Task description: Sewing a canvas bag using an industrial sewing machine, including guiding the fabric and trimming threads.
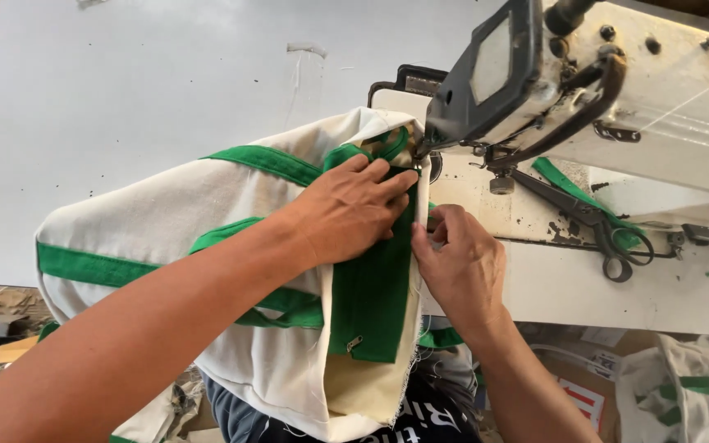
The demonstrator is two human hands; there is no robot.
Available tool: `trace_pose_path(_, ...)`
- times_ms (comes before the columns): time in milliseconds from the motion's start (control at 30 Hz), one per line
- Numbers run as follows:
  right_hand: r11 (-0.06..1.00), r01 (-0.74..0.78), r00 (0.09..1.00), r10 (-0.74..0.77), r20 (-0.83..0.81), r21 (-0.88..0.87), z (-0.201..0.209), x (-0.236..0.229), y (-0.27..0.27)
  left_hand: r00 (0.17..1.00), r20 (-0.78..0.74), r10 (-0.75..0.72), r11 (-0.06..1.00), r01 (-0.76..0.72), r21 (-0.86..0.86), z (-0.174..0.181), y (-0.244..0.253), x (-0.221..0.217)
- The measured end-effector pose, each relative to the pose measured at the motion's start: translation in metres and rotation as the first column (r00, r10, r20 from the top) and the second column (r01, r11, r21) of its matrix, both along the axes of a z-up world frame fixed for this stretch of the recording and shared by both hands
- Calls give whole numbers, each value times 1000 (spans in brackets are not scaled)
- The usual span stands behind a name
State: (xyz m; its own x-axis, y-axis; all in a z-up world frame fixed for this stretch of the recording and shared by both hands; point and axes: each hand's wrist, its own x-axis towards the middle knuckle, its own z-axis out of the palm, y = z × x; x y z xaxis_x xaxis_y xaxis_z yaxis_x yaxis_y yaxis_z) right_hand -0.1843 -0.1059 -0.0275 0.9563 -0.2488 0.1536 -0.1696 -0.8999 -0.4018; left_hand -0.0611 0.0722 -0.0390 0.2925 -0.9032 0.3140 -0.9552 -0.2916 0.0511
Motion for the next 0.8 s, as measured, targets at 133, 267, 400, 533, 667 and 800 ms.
trace_pose_path(133,995,-27,996,35,87,-98,-9,-1,6,997,-70,-13,995,20,100,7,4,-3)
trace_pose_path(267,995,-19,986,35,161,-100,-15,3,5,989,-133,-68,989,85,119,14,8,1)
trace_pose_path(400,999,-18,983,23,183,-31,-8,7,11,987,-140,-80,987,98,126,17,8,4)
trace_pose_path(533,999,2,985,-9,170,43,-7,9,11,982,-156,-102,984,123,130,18,11,3)
trace_pose_path(667,995,13,993,-25,117,101,0,7,10,976,-208,-64,978,102,180,27,10,2)
trace_pose_path(800,995,22,996,-31,88,96,-7,10,9,989,-150,8,984,19,179,11,-5,-2)
